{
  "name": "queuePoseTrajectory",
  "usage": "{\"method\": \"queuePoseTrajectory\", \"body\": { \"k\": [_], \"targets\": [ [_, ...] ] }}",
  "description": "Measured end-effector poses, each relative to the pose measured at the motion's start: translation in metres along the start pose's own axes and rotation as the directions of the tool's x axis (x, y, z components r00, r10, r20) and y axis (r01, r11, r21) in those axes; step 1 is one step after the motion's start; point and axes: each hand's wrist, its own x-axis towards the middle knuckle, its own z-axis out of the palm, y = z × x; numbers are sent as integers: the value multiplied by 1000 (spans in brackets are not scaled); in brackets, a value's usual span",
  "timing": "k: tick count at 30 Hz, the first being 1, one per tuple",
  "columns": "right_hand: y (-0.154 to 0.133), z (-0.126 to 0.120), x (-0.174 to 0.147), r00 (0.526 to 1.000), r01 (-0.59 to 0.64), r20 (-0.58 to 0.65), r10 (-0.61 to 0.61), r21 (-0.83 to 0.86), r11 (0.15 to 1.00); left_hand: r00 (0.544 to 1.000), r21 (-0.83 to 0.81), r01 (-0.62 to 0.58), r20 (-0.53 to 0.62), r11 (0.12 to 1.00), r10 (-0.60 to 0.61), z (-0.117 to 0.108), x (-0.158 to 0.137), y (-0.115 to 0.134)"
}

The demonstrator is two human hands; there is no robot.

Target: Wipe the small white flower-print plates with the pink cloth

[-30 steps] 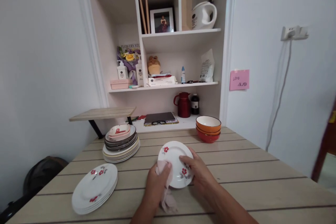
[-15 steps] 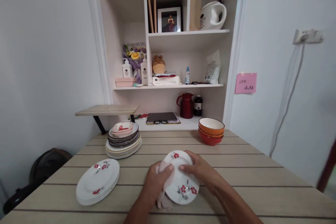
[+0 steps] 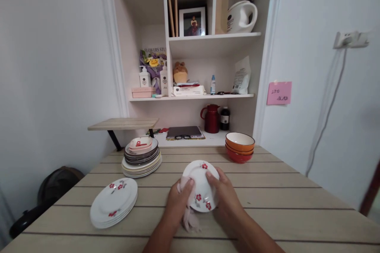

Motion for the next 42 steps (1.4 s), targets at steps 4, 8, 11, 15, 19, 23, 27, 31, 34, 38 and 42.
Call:
{"method": "queuePoseTrajectory", "body": {
  "k": [4,8,11,15,19,23,27,31,34,38,42],
  "targets": [
    [7,6,-3,995,-64,-63,75,155,986,999,-12,-38,-38,999,37,3,-1,-5],
    [14,-4,4,974,-227,12,228,165,960,997,-38,-56,-50,998,54,1,-3,-5],
    [5,-15,16,912,-379,168,374,3,925,997,-91,-26,-71,996,20,-2,-3,-1],
    [-21,-18,34,832,-333,397,387,-201,921,998,-157,7,-54,988,-15,-6,-4,8],
    [-32,-13,39,736,-358,508,447,-267,894,998,-182,28,57,983,-18,-9,-5,14],
    [-23,-17,30,727,-434,515,454,-168,885,986,-141,75,161,987,-52,-13,-4,11],
    [-12,-23,23,799,-410,435,416,-113,905,976,-95,105,200,990,-84,-15,-1,6],
    [-4,-13,21,921,-287,278,272,16,958,992,-93,64,116,994,-53,-11,-3,10],
    [4,-2,22,975,-200,125,182,151,968,998,-32,18,66,999,-15,-8,-6,13],
    [10,8,23,985,-146,-40,166,301,942,998,102,53,27,993,-56,-6,-5,11],
    [11,14,19,980,-183,-3,197,352,918,1000,69,13,25,998,-15,-5,-1,8]
  ]
}}
